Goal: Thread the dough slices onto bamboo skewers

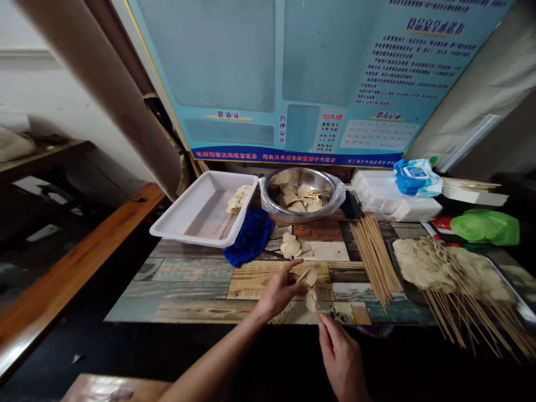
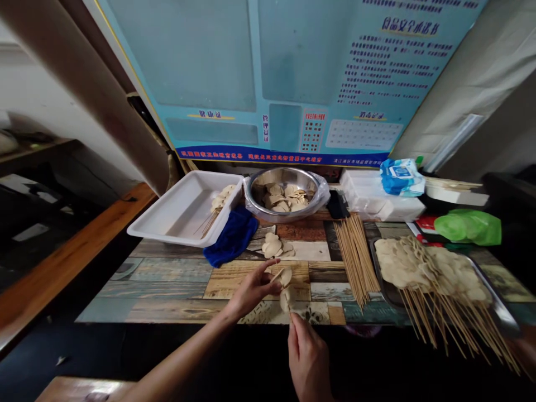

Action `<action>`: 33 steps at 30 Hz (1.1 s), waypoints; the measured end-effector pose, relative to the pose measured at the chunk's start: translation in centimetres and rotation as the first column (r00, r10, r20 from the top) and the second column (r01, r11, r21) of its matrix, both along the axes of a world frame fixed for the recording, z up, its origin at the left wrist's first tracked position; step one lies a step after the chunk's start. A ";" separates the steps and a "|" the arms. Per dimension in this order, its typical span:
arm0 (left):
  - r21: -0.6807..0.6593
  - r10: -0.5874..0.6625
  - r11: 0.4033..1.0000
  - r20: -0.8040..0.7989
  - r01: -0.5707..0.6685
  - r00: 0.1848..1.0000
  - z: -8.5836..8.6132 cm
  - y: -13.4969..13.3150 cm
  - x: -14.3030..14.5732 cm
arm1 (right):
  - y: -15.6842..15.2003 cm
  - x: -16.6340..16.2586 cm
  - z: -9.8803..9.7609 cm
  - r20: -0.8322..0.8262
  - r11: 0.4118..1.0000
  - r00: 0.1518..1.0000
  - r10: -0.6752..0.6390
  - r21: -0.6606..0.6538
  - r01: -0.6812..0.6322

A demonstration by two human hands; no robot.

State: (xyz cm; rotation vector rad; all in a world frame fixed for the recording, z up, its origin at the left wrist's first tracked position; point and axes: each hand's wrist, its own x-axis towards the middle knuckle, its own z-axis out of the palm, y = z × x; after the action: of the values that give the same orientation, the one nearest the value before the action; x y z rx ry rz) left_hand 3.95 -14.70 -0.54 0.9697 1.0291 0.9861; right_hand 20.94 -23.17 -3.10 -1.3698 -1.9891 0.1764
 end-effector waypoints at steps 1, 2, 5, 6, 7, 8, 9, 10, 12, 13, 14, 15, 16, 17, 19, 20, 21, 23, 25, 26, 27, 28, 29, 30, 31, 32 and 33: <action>-0.022 -0.010 1.000 0.011 0.010 1.000 -0.1 -0.2 0.0 | 0.0 0.0 0.0 0.003 1.000 1.000 0.004 -0.006 -0.004; -0.041 -0.025 0.999 0.022 0.026 0.999 -0.2 -0.3 0.1 | 0.0 0.0 0.0 0.005 1.000 1.000 0.007 -0.010 -0.007; -0.069 -0.074 0.995 0.053 0.078 0.996 -0.1 -0.5 -0.1 | -0.1 0.1 -0.2 0.000 1.000 1.000 0.010 -0.027 -0.010; -0.067 -0.084 0.994 0.061 0.088 0.995 0.1 -0.5 -0.2 | -0.1 0.1 -0.3 -0.008 0.999 1.000 0.010 -0.036 -0.010; -0.063 -0.089 0.994 0.069 0.093 0.994 0.2 -0.5 -0.2 | -0.2 0.2 -0.3 -0.021 0.999 1.000 0.009 -0.046 -0.010; -0.059 -0.087 0.994 0.079 0.092 0.993 0.3 -0.6 -0.2 | -0.2 0.2 -0.4 -0.039 0.998 0.999 0.010 -0.054 -0.012; -0.056 -0.084 0.994 0.088 0.089 0.993 0.4 -0.6 -0.2 | -0.3 0.2 -0.4 -0.065 0.998 0.998 0.012 -0.065 -0.017; -0.058 -0.081 0.995 0.097 0.087 0.992 0.5 -0.7 -0.2 | -0.3 0.2 -0.4 -0.101 0.996 0.995 0.019 -0.082 -0.027; -0.079 -0.074 0.993 0.120 0.083 0.990 0.5 -0.8 0.0 | -0.4 0.2 -0.1 -0.204 0.984 0.979 0.028 -0.166 -0.063; -0.095 -0.069 0.992 0.132 0.082 0.989 0.5 -0.8 0.0 | -0.4 0.1 0.1 -0.268 0.970 0.963 0.015 -0.229 -0.079; -0.108 -0.067 0.991 0.143 0.083 0.987 0.5 -0.9 0.1 | -0.3 0.1 0.2 -0.337 0.951 0.941 -0.018 -0.296 -0.087; -0.115 -0.069 0.990 0.150 0.087 0.986 0.6 -1.0 0.2 | -0.1 0.0 0.4 -0.407 0.927 0.910 -0.079 -0.365 -0.082; -0.118 -0.073 0.989 0.155 0.092 0.985 0.6 -1.1 0.3 | 0.1 -0.1 0.5 -0.470 0.897 0.869 -0.157 -0.435 -0.073; -0.120 -0.081 0.988 0.157 0.100 0.984 0.7 -1.2 0.4 | 0.3 -0.1 0.6 -0.527 0.864 0.816 -0.238 -0.499 -0.070; -0.129 -0.103 0.984 0.153 0.123 0.983 0.8 -1.3 0.5 | 0.9 -0.3 0.8 -0.612 0.805 0.707 -0.353 -0.584 -0.103; -0.135 -0.113 0.982 0.146 0.133 0.983 0.8 -1.4 0.6 | 1.2 -0.3 0.8 -0.639 0.788 0.671 -0.376 -0.602 -0.132; -0.143 -0.119 0.980 0.135 0.139 0.984 0.8 -1.5 0.6 | 1.4 -0.4 0.9 -0.657 0.781 0.652 -0.377 -0.605 -0.157; -0.157 -0.115 0.979 0.100 0.130 0.988 0.7 -1.6 0.7 | 1.7 -0.5 1.0 -0.677 0.796 0.650 -0.344 -0.578 -0.181; -0.165 -0.096 0.981 0.061 0.105 0.993 0.5 -1.8 0.8 | 1.7 -0.6 1.0 -0.675 0.819 0.669 -0.311 -0.547 -0.171; -0.169 -0.093 0.981 0.047 0.100 0.995 0.4 -1.9 0.8 | 1.7 -0.6 1.0 -0.670 0.831 0.680 -0.298 -0.532 -0.159; -0.174 -0.098 0.979 0.040 0.103 0.994 0.4 -2.0 0.8 | 1.7 -0.6 0.9 -0.662 0.842 0.691 -0.290 -0.520 -0.145; -0.179 -0.109 0.977 0.040 0.114 0.993 0.3 -2.1 0.8 | 1.7 -0.7 0.8 -0.654 0.849 0.700 -0.286 -0.512 -0.131; -0.183 -0.125 0.974 0.047 0.132 0.991 0.3 -2.1 0.8 | 1.7 -0.7 0.6 -0.646 0.853 0.707 -0.286 -0.508 -0.119; -0.185 -0.142 0.971 0.062 0.152 0.988 0.3 -2.2 0.8 | 1.7 -0.7 0.4 -0.641 0.855 0.711 -0.289 -0.508 -0.110; -0.188 -0.157 0.967 0.082 0.170 0.984 0.2 -2.3 0.8 | 1.8 -0.7 0.2 -0.638 0.855 0.713 -0.292 -0.508 -0.104; -0.190 -0.163 0.965 0.104 0.180 0.981 0.1 -2.3 0.8 | 1.8 -0.7 0.0 -0.636 0.854 0.713 -0.295 -0.510 -0.101; -0.195 -0.160 0.964 0.126 0.182 0.979 0.0 -2.2 0.7 | 1.7 -0.7 -0.2 -0.637 0.855 0.710 -0.299 -0.509 -0.097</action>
State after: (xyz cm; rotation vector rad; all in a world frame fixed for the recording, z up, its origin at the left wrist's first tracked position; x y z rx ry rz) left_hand 4.66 -16.95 -0.52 0.8102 0.9193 0.7647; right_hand 20.25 -21.44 -3.27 -1.4243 -1.2295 1.0842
